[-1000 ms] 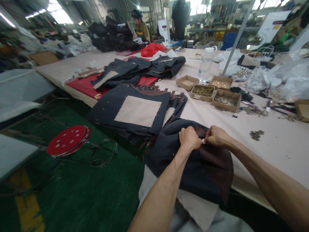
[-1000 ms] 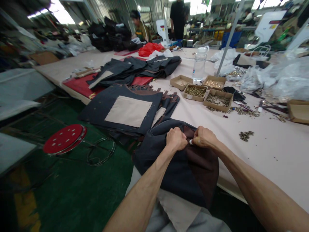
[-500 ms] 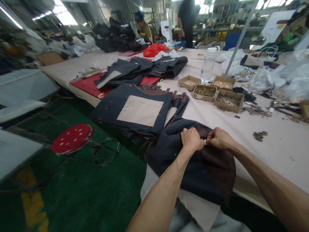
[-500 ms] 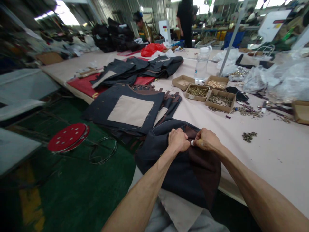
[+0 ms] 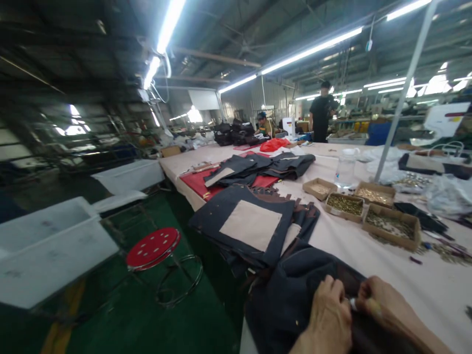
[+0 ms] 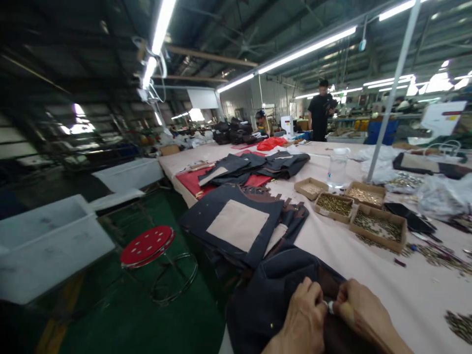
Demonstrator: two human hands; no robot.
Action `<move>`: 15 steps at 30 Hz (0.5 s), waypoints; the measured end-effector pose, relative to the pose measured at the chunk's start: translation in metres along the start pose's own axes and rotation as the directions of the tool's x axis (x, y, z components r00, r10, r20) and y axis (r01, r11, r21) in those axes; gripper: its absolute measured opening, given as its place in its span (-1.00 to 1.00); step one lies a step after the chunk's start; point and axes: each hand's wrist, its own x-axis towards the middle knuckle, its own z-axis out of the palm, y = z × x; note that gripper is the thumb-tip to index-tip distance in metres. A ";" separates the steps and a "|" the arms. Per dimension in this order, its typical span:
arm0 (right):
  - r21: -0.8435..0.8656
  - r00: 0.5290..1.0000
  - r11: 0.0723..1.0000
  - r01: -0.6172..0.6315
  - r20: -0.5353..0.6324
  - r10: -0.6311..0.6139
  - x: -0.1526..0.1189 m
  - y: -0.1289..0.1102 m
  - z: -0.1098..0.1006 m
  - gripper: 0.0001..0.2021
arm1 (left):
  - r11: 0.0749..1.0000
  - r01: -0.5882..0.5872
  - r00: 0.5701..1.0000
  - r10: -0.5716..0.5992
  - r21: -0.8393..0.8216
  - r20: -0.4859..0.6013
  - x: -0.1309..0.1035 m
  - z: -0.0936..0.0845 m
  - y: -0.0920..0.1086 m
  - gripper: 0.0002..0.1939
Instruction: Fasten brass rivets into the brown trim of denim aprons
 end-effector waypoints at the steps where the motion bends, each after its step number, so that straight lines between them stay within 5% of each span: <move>1: 0.016 1.000 1.000 0.019 -0.011 -0.018 0.000 0.002 0.004 -0.96 | 0.999 -0.032 0.999 0.033 0.025 -0.011 -0.004 0.006 -0.002 -0.96; 5: 0.035 0.997 0.998 0.058 -0.057 -0.056 -0.010 0.002 0.009 -0.91 | 0.999 -0.047 0.998 0.048 0.022 -0.042 -0.009 0.030 -0.004 -0.94; 11: -0.010 0.980 0.996 0.090 -0.177 -0.091 -0.022 -0.007 0.018 -0.93 | 0.957 0.265 0.929 -0.286 -0.117 -0.236 -0.008 0.066 -0.002 -0.84; 15: 0.002 0.958 0.991 0.131 -0.258 -0.126 -0.033 -0.016 0.014 -0.93 | 0.994 0.102 0.917 -0.078 0.039 -0.391 -0.016 0.067 0.001 -0.70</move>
